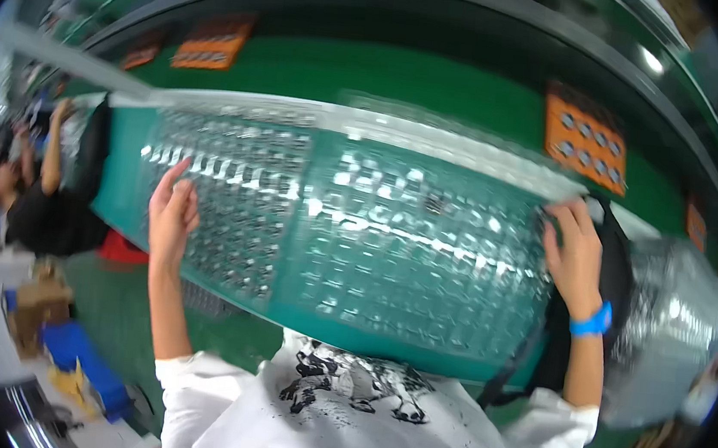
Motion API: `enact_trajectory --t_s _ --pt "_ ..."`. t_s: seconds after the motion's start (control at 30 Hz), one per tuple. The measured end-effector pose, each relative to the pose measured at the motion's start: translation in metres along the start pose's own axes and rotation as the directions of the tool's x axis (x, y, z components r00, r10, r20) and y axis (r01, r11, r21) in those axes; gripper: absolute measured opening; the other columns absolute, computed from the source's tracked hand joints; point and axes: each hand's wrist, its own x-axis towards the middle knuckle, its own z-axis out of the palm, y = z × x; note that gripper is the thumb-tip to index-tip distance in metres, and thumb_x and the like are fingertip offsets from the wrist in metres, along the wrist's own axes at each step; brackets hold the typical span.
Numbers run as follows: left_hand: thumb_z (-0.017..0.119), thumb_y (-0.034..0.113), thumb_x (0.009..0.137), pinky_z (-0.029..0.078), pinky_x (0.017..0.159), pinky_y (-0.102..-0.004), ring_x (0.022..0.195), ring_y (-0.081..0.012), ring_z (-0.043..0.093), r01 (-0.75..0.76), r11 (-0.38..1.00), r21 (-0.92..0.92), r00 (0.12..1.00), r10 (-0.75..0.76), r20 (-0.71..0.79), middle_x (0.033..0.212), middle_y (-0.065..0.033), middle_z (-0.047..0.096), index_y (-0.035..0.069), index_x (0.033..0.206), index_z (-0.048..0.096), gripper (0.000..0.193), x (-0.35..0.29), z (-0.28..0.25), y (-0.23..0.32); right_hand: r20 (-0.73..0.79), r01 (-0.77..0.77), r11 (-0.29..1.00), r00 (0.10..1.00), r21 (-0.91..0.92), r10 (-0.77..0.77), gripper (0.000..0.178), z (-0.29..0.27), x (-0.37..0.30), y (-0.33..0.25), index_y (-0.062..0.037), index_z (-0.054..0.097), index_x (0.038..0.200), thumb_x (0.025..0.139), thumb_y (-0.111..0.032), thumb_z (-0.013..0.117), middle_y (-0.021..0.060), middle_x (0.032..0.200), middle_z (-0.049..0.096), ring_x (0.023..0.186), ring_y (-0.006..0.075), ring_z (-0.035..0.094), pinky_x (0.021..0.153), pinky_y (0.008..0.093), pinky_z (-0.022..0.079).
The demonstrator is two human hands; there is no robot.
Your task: Place small electronic components into a tray on an assembly line.
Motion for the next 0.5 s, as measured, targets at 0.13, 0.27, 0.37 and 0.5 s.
enact_trajectory --t_s 0.13,0.27,0.37,0.5 --pt "0.05 0.012 0.087 0.027 0.036 -0.0225 0.041 -0.0068 0.037 0.033 0.942 0.333 0.965 0.057 -0.256 0.058 0.0014 0.048 0.002 0.145 0.037 0.061 0.044 -0.042 -0.011 0.057 -0.062 0.997 0.996 -0.036 0.064 0.023 -0.01 -0.033 0.016 0.0017 0.06 0.104 0.081 0.004 0.058 0.0199 0.104 0.056 0.094 0.0413 0.058 0.08 0.0409 0.048" --pt "0.051 0.013 0.081 0.03 0.038 -0.0271 0.042 -0.0094 0.039 0.222 0.837 0.5 0.958 -0.093 -0.27 0.059 -0.0009 0.05 0.004 0.143 0.044 0.062 0.068 -0.151 0.003 0.168 -0.107 0.993 0.979 -0.059 0.115 0.023 -0.01 -0.044 0.008 0.0023 0.058 0.105 0.082 0.003 0.057 0.0218 0.107 0.055 0.097 0.0423 0.057 0.083 0.0429 0.047" --pt "0.047 0.011 0.078 0.026 0.037 -0.0268 0.042 -0.0087 0.034 0.394 0.77 0.502 0.901 -0.217 -0.375 0.058 0.0019 0.044 0.008 0.141 0.048 0.063 0.067 -0.207 -0.007 0.209 -0.115 0.991 0.97 -0.071 0.127 0.022 0.007 -0.038 0.009 0.002 0.058 0.104 0.082 0.003 0.057 0.0227 0.107 0.055 0.099 0.043 0.056 0.085 0.0442 0.046" --pt "0.048 0.012 0.078 0.028 0.036 -0.0282 0.041 -0.0094 0.035 0.412 0.731 0.544 0.904 -0.255 -0.342 0.058 0.0014 0.044 0.011 0.138 0.051 0.06 0.095 -0.221 -0.018 0.243 -0.146 0.986 0.957 -0.08 0.161 0.019 0.014 -0.026 0.017 0.0029 0.059 0.1 0.081 0.002 0.059 0.023 0.106 0.055 0.098 0.0433 0.056 0.085 0.0437 0.046"
